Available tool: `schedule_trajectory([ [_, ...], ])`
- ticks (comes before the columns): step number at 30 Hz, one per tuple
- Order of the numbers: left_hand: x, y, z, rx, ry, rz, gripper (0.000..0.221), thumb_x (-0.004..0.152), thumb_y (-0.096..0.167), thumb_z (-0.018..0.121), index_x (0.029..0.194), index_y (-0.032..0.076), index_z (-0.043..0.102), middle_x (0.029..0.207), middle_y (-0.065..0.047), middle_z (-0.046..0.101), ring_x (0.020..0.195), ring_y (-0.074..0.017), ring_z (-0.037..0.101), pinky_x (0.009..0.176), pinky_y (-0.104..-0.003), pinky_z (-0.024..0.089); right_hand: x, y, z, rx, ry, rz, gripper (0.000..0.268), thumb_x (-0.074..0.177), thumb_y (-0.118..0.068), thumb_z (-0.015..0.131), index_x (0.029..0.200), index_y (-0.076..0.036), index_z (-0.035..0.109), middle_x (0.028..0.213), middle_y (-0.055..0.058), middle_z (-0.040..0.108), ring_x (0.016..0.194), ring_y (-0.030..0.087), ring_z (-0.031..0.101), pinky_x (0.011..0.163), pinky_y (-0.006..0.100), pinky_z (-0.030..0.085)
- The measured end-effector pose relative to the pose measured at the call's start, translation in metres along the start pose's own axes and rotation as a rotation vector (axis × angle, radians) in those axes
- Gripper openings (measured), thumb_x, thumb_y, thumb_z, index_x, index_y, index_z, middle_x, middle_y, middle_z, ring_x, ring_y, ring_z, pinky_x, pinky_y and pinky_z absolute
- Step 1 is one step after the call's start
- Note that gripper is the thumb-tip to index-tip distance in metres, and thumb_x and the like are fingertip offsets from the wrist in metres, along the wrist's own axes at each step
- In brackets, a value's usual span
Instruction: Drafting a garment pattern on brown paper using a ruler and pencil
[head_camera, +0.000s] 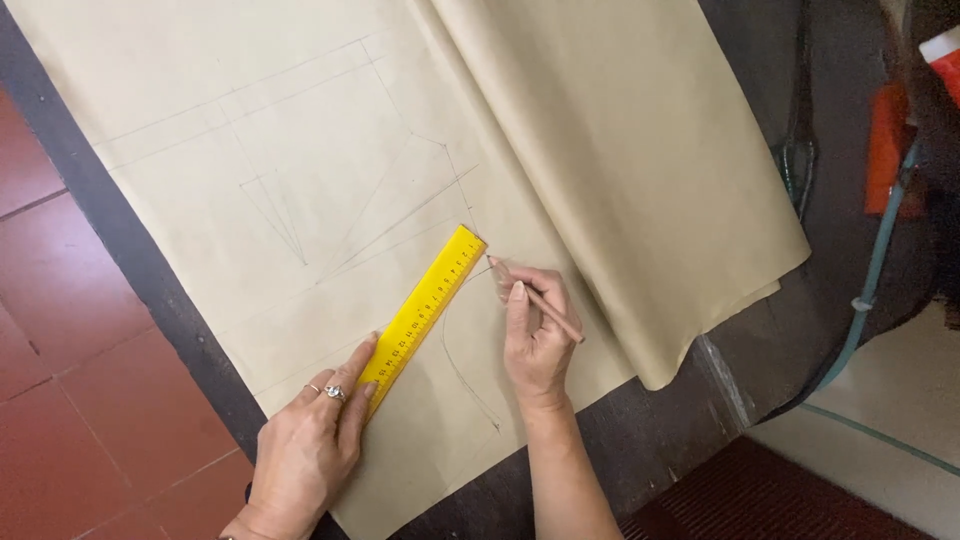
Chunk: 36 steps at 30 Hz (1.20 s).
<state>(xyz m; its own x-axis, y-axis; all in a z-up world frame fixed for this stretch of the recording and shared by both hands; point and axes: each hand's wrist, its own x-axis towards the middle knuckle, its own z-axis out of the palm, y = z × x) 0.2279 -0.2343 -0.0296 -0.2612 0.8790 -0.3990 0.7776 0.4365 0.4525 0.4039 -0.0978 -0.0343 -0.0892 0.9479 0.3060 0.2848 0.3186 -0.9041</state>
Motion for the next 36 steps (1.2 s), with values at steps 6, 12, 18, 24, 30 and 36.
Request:
schedule_trajectory([
  [6, 0.0002, -0.0014, -0.0007, 0.016, 0.012, 0.030, 0.053, 0.092, 0.036, 0.048, 0.143, 0.039, 0.039, 0.103, 0.009, 0.065, 0.075, -0.0195, 0.065, 0.050, -0.045, 0.057, -0.0010, 0.0038, 0.0002, 0.020, -0.007, -0.014, 0.022, 0.100, -0.016, 0.044, 0.104, 0.003, 0.056, 0.099, 0.017, 0.064, 0.096, 0.026, 0.071, 0.076, 0.033, 0.064],
  [12, 0.0010, -0.0023, 0.0003, 0.009, 0.038, 0.065, 0.052, 0.092, 0.032, 0.049, 0.143, 0.036, 0.041, 0.100, 0.009, 0.066, 0.074, -0.0181, 0.065, 0.046, -0.043, 0.055, -0.0003, -0.0004, 0.0000, 0.023, -0.010, 0.017, 0.020, 0.100, -0.015, 0.045, 0.103, 0.002, 0.056, 0.100, 0.017, 0.066, 0.097, 0.025, 0.071, 0.077, 0.032, 0.064],
  [18, 0.0035, 0.0002, -0.0033, 0.011, -0.034, 0.002, 0.052, 0.091, 0.036, 0.046, 0.143, 0.041, 0.039, 0.113, 0.012, 0.065, 0.083, -0.0165, 0.067, 0.052, -0.041, 0.057, -0.0007, -0.0002, 0.0006, 0.040, -0.016, 0.022, 0.021, 0.100, -0.015, 0.044, 0.104, 0.003, 0.055, 0.100, 0.017, 0.065, 0.100, 0.027, 0.070, 0.080, 0.033, 0.064],
  [24, 0.0032, 0.0005, -0.0029, 0.019, 0.014, 0.034, 0.051, 0.091, 0.035, 0.048, 0.142, 0.037, 0.043, 0.111, 0.012, 0.067, 0.076, -0.0170, 0.067, 0.048, -0.040, 0.056, 0.0013, -0.0005, 0.0001, 0.000, -0.043, -0.018, 0.021, 0.101, -0.014, 0.044, 0.105, 0.002, 0.055, 0.102, 0.017, 0.066, 0.100, 0.026, 0.070, 0.079, 0.033, 0.064],
  [30, 0.0033, -0.0005, -0.0001, 0.030, -0.024, 0.000, 0.052, 0.092, 0.037, 0.046, 0.143, 0.039, 0.040, 0.107, 0.010, 0.066, 0.078, -0.0174, 0.066, 0.052, -0.038, 0.056, 0.0019, -0.0014, 0.0004, 0.008, -0.050, 0.001, 0.020, 0.101, -0.014, 0.043, 0.105, 0.002, 0.055, 0.104, 0.019, 0.065, 0.100, 0.027, 0.070, 0.081, 0.036, 0.065],
  [36, 0.0026, -0.0015, 0.0002, 0.023, 0.058, 0.103, 0.051, 0.092, 0.031, 0.048, 0.143, 0.033, 0.042, 0.107, 0.008, 0.067, 0.078, -0.0175, 0.066, 0.047, -0.040, 0.056, 0.0005, -0.0005, -0.0030, -0.039, -0.118, -0.048, 0.016, 0.098, -0.012, 0.048, 0.095, -0.001, 0.059, 0.091, 0.014, 0.072, 0.072, 0.020, 0.072, 0.062, 0.027, 0.061],
])
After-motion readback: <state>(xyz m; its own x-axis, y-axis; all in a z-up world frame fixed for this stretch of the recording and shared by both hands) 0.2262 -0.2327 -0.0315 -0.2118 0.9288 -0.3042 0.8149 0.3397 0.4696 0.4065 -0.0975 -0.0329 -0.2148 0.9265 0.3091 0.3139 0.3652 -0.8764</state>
